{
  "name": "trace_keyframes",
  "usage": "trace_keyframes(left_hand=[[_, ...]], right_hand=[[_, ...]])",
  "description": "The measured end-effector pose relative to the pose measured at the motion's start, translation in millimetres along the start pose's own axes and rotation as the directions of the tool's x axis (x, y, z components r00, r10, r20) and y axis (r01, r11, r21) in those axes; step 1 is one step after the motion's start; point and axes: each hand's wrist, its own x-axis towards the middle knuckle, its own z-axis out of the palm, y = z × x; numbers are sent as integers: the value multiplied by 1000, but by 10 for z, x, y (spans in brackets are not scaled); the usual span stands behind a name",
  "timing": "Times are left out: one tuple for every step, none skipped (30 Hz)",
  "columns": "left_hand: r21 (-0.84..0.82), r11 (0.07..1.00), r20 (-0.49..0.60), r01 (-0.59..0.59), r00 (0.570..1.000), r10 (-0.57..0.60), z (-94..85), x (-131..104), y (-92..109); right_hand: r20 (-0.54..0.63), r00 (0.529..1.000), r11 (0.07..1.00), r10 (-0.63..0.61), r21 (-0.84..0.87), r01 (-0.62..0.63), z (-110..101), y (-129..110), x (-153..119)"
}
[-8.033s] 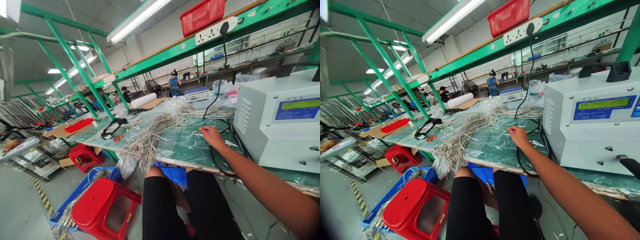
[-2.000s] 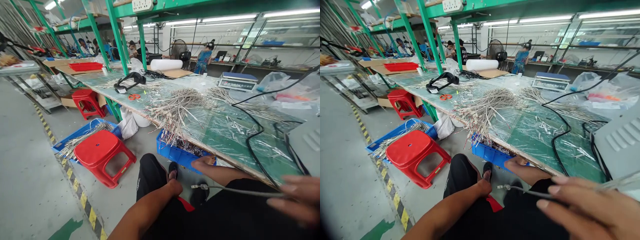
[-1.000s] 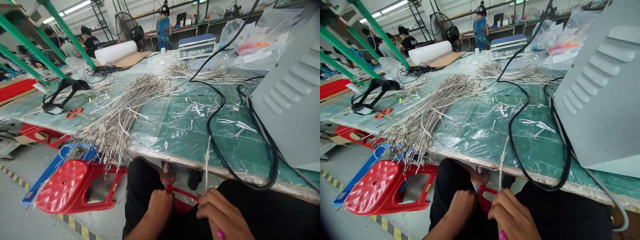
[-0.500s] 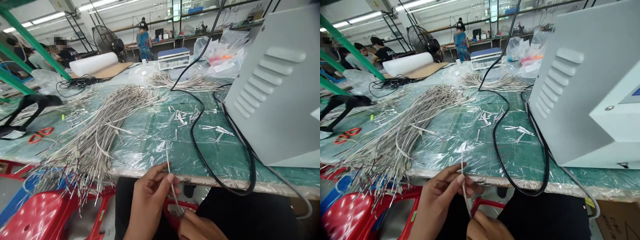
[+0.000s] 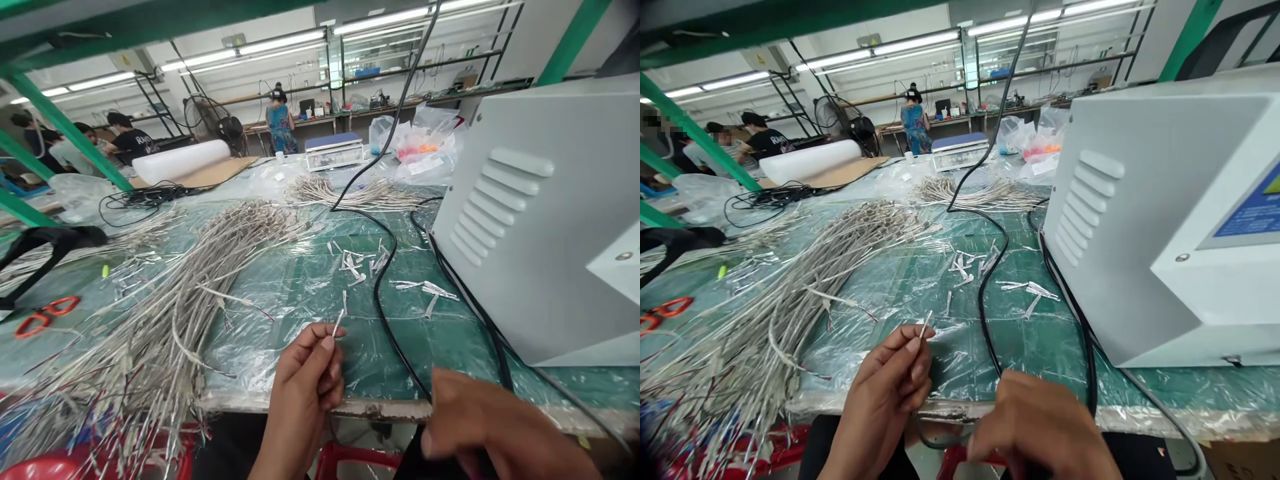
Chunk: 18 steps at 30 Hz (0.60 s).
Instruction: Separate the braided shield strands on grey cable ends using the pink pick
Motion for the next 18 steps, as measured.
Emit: trace_keyframes(left_hand=[[36, 999, -8, -2, 1000, 2, 7, 8, -13], [76, 997, -18, -4, 1000, 6, 12, 12, -28], [112, 994, -25, -6, 1000, 9, 14, 15, -42], [141, 990, -28, -5, 1000, 9, 14, 19, -53], [163, 987, -25, -2, 1000, 7, 13, 26, -60], [181, 983, -19, -4, 1000, 7, 13, 35, -63], [192, 981, -7, -5, 1000, 7, 15, 44, -62], [196, 981, 3, -7, 1000, 7, 18, 52, -57], [200, 980, 10, -5, 1000, 2, 24, 56, -51], [205, 979, 14, 4, 1000, -7, 31, 55, -43], [211, 977, 15, 14, 1000, -18, 41, 51, -35], [217, 976, 12, 22, 1000, -25, 51, 43, -28], [222, 975, 9, 25, 1000, -28, 61, 34, -22], [227, 974, 7, 25, 1000, -27, 69, 26, -16], [231, 973, 8, 23, 1000, -25, 76, 21, -13], [235, 972, 9, 18, 1000, -21, 81, 19, -10], [243, 970, 12, 17, 1000, -21, 85, 20, -9], [252, 968, 15, 18, 1000, -22, 88, 24, -9]], right_hand=[[-133, 988, 995, 80, 66, -72, -11, 4, 36], [-236, 963, 987, 133, 122, -106, 7, 21, 56], [-306, 940, 981, 151, 163, -105, 46, 48, 66], [-349, 927, 982, 134, 175, -76, 97, 78, 72], [-371, 924, 987, 92, 157, -35, 150, 106, 77], [-378, 925, 994, 44, 113, -1, 199, 128, 85], [-384, 923, 998, 10, 54, 12, 239, 141, 95], [-384, 923, 1000, -11, -10, 7, 269, 147, 105], [-381, 924, 998, -22, -68, -5, 288, 146, 114], [-385, 922, 994, -35, -111, -9, 298, 141, 120], [-392, 919, 992, -45, -130, -6, 302, 137, 121], [-404, 913, 992, -54, -130, 2, 303, 134, 118], [-409, 910, 992, -64, -125, 13, 303, 134, 112], [-407, 910, 992, -73, -123, 25, 305, 137, 106], [-411, 909, 992, -70, -127, 19, 310, 142, 102], [-427, 903, 991, -53, -137, -7, 320, 149, 101], [-447, 894, 988, -27, -145, -43, 336, 156, 103], [-473, 881, 986, 5, -147, -84, 355, 162, 106]])
